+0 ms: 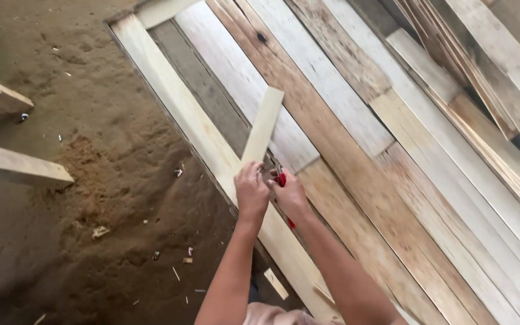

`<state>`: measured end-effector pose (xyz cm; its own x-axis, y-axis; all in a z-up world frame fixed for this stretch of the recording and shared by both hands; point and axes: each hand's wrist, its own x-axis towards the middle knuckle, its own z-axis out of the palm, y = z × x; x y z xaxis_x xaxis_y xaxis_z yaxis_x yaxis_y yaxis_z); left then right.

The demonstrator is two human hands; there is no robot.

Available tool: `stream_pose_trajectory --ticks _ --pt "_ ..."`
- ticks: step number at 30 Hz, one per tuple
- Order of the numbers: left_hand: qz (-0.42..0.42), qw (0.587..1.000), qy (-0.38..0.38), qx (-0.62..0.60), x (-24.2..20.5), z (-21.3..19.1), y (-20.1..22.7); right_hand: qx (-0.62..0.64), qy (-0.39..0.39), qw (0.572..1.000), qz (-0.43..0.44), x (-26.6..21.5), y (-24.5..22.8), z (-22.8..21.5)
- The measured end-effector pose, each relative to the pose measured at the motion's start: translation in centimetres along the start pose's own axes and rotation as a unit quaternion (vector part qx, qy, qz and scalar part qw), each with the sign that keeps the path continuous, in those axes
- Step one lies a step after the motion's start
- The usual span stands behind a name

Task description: Trimming the edges of thin wood planks with a utility knife and arranging them to fit together on a surface.

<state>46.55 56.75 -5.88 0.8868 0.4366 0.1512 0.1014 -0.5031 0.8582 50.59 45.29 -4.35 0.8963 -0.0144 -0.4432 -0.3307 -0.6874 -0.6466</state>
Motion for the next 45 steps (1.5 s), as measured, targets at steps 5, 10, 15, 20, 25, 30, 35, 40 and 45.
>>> stream_pose_trajectory --ticks 5,10,15,20,25,30,35,40,45 --pt "-0.045 0.985 -0.033 0.161 5.7 2.4 -3.5 -0.051 0.039 0.997 0.03 4.8 -2.9 2.8" --pt "-0.158 0.954 -0.15 0.206 8.8 2.0 -3.3 -0.061 0.042 0.996 0.057 5.7 -4.4 3.3" --pt "-0.186 0.973 -0.083 -0.108 9.3 -0.1 -1.3 0.197 0.027 0.978 0.056 3.1 -7.3 2.5" --pt "-0.257 0.928 -0.102 -0.251 6.8 -2.1 4.8 0.138 0.089 0.986 -0.027 -0.7 -7.1 -1.5" --pt "-0.277 0.885 -0.17 -0.334 1.0 -1.5 10.2 -0.006 0.103 0.995 -0.017 -7.3 -4.0 -8.1" --pt "-0.217 0.882 -0.288 -0.302 -7.8 1.1 16.0 -0.106 0.117 0.982 0.101 -14.9 3.7 -14.6" --pt "-0.159 0.863 -0.401 -0.264 -18.7 4.4 21.2 -0.084 0.16 0.971 0.158 -25.6 13.0 -20.0" --pt "-0.081 0.841 -0.504 -0.182 -32.4 7.7 26.1 -0.026 0.188 0.963 0.193 -36.9 24.7 -24.8" --pt "0.105 0.786 -0.61 -0.013 -46.2 13.8 29.8 0.001 0.248 0.951 0.182 -48.1 38.1 -30.8"
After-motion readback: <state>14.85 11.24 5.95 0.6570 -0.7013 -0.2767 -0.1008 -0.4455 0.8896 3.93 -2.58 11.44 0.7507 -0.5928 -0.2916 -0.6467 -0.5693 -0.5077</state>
